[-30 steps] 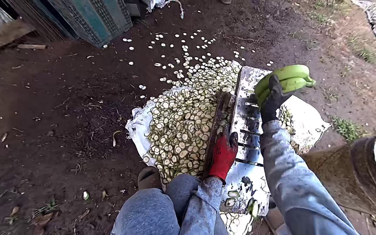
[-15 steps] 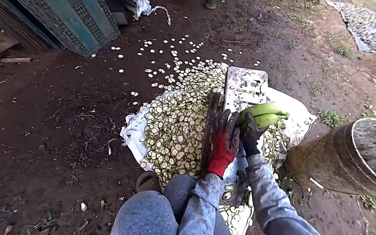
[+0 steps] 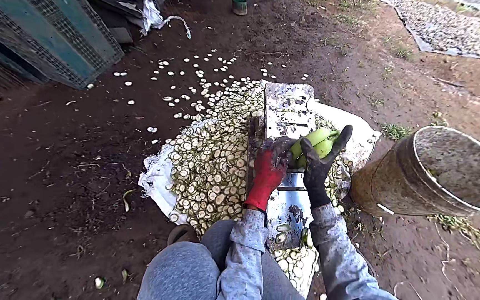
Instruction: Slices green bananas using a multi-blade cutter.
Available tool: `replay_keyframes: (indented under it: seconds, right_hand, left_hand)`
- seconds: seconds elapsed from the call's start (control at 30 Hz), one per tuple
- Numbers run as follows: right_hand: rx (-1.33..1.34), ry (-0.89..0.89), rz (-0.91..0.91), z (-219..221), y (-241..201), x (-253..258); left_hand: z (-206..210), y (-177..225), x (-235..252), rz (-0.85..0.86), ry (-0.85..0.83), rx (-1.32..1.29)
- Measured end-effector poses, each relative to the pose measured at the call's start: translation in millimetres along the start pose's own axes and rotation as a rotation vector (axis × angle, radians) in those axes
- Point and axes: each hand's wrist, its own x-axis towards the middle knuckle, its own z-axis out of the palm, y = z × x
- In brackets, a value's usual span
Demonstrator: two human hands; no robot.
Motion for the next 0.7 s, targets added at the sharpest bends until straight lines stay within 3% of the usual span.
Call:
replay_keyframes:
  seconds: [0.07,0.13,0.23,0.43,0.5,0.57,0.7]
  right_hand:
    - [0.012,0.072,-0.038,-36,2,-34]
    - [0.047,0.105,-0.048,-66,-6,-78]
    - [0.088,0.131,-0.055,-63,-4,-93]
    - [0.003,0.146,-0.295,60,49,75]
    - [-0.046,0.131,-0.278,71,48,94]
    - [-0.068,0.046,-0.244,47,36,53]
    - [0.061,-0.018,-0.234,-43,25,-94]
  left_hand:
    - [0,-21,-8,0.022,0.095,-0.077]
    - [-1,-42,-13,-0.078,0.246,-0.097]
    - [15,-49,-15,-0.349,0.151,0.007]
    - [26,-46,-12,-0.461,0.062,0.204]
    - [26,-48,-13,-0.445,0.074,0.217]
    - [28,-47,-13,-0.436,0.09,0.214]
    - [30,-46,-15,-0.437,0.091,0.23]
